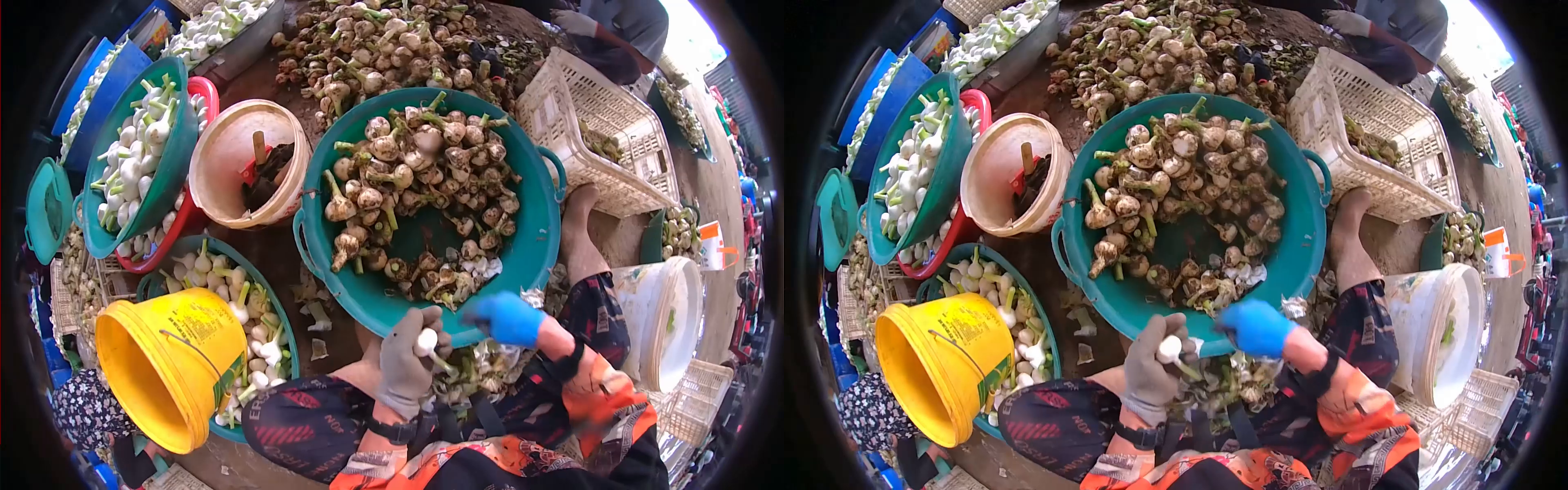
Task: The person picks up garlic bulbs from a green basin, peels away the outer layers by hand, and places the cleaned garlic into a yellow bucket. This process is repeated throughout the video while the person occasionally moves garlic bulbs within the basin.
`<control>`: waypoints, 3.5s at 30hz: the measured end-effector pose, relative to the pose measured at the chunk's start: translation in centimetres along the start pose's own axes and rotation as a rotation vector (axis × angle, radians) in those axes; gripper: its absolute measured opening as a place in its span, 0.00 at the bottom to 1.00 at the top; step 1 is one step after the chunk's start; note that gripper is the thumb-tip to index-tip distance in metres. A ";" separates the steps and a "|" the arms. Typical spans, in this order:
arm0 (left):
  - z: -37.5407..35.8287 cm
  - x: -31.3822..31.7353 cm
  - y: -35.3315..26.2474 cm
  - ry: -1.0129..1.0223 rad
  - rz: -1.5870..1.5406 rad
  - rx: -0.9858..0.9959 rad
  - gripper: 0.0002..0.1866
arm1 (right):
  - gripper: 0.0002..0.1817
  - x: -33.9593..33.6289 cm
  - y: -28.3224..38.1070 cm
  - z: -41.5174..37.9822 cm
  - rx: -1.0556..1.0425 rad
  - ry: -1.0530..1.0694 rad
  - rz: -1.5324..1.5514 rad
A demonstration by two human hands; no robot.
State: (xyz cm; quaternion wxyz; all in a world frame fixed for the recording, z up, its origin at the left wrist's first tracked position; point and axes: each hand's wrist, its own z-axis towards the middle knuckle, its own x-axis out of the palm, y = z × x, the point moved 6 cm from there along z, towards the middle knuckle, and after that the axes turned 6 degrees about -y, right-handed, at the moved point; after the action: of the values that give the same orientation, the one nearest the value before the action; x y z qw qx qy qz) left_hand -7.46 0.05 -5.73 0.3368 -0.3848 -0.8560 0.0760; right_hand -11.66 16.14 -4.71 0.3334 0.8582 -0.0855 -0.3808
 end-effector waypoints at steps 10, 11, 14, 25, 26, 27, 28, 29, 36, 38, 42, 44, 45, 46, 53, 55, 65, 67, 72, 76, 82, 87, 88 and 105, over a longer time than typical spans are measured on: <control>2.1 -0.6 -1.4 -0.173 0.098 0.135 0.27 | 0.17 -1.5 -9.9 25.7 0.216 -0.647 -0.303; 2.3 -0.5 -1.5 -0.182 0.110 0.125 0.26 | 0.12 -1.2 -10.4 26.0 0.200 -0.713 -0.363; 2.1 -0.3 -2.6 -0.146 0.293 0.327 0.22 | 0.07 -3.9 -8.5 21.5 0.058 -0.870 -0.236; 0.4 2.5 -1.6 0.109 0.009 0.137 0.18 | 0.16 3.2 0.3 3.6 0.277 -0.489 1.254; 0.2 2.8 -1.6 0.103 0.035 0.166 0.18 | 0.16 2.2 0.6 2.6 0.233 -0.586 1.069; -0.2 3.1 -1.6 0.098 0.060 0.196 0.18 | 0.16 1.1 1.0 1.5 0.190 -0.677 0.879; -0.4 3.0 -1.4 0.101 0.089 0.203 0.18 | 0.15 0.1 1.6 0.4 0.148 -0.761 0.685; -0.4 2.7 -1.2 0.103 0.117 0.211 0.18 | 0.15 -0.6 2.2 -0.5 0.074 -0.762 0.618; -1.2 2.2 0.1 0.084 0.554 0.497 0.16 | 0.13 -0.6 5.5 -3.3 -0.051 -0.771 0.028; -1.3 1.7 0.3 0.104 0.621 0.539 0.16 | 0.10 -0.2 5.9 -3.6 -0.006 -0.769 -0.040; -1.8 2.4 0.3 0.168 0.477 0.274 0.15 | 0.09 0.4 5.9 -4.5 0.051 -0.853 -0.076; -2.2 2.5 0.6 0.191 0.325 0.142 0.15 | 0.06 0.6 5.0 -4.7 0.106 -0.914 0.058; -2.1 2.4 0.9 0.201 0.251 0.122 0.15 | 0.04 0.7 3.9 -4.9 0.162 -0.943 0.178; -2.2 2.5 0.9 0.212 0.176 0.102 0.16 | 0.03 1.0 2.4 -5.0 0.216 -0.970 0.297; -3.3 2.3 -1.0 0.493 -0.232 0.048 0.24 | 0.10 4.9 -6.2 -9.5 0.576 -0.289 -0.292; -3.3 2.3 -0.1 0.441 -0.200 0.023 0.23 | 0.13 1.1 -1.0 -10.5 0.337 -0.465 -0.160; -4.4 3.1 0.4 0.317 0.309 0.183 0.22 | 0.26 0.0 7.7 -7.7 -0.210 -0.887 -0.088; -4.1 3.0 0.6 0.334 0.340 0.180 0.22 | 0.21 0.5 7.0 -7.4 -0.139 -0.876 0.015; -4.4 3.3 0.7 0.416 0.303 0.088 0.21 | 0.13 2.5 4.7 -6.5 0.041 -0.910 0.430; -3.5 2.6 0.9 0.428 0.398 0.100 0.20 | 0.09 4.5 2.5 -5.8 0.293 -0.842 0.656; -3.9 3.5 0.7 0.208 1.032 0.481 0.19 | 0.07 2.7 4.9 -7.9 0.048 -1.106 0.206; -4.3 3.2 1.1 0.342 0.607 0.276 0.19 | 0.09 6.8 2.1 -6.5 0.419 -0.650 1.464; -4.4 3.3 1.3 0.367 0.488 0.229 0.19 | 0.09 7.1 2.3 -6.4 0.424 -0.614 1.737; -8.1 5.0 -1.2 0.554 0.660 0.221 0.26 | 0.14 4.0 2.2 -6.5 0.252 -0.519 1.790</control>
State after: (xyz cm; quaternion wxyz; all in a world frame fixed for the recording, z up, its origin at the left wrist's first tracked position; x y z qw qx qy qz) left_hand -5.42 1.72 3.48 0.5503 -0.6048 -0.5516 0.1646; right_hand -4.02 16.14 -2.53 0.3775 0.3914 -0.8256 -0.1504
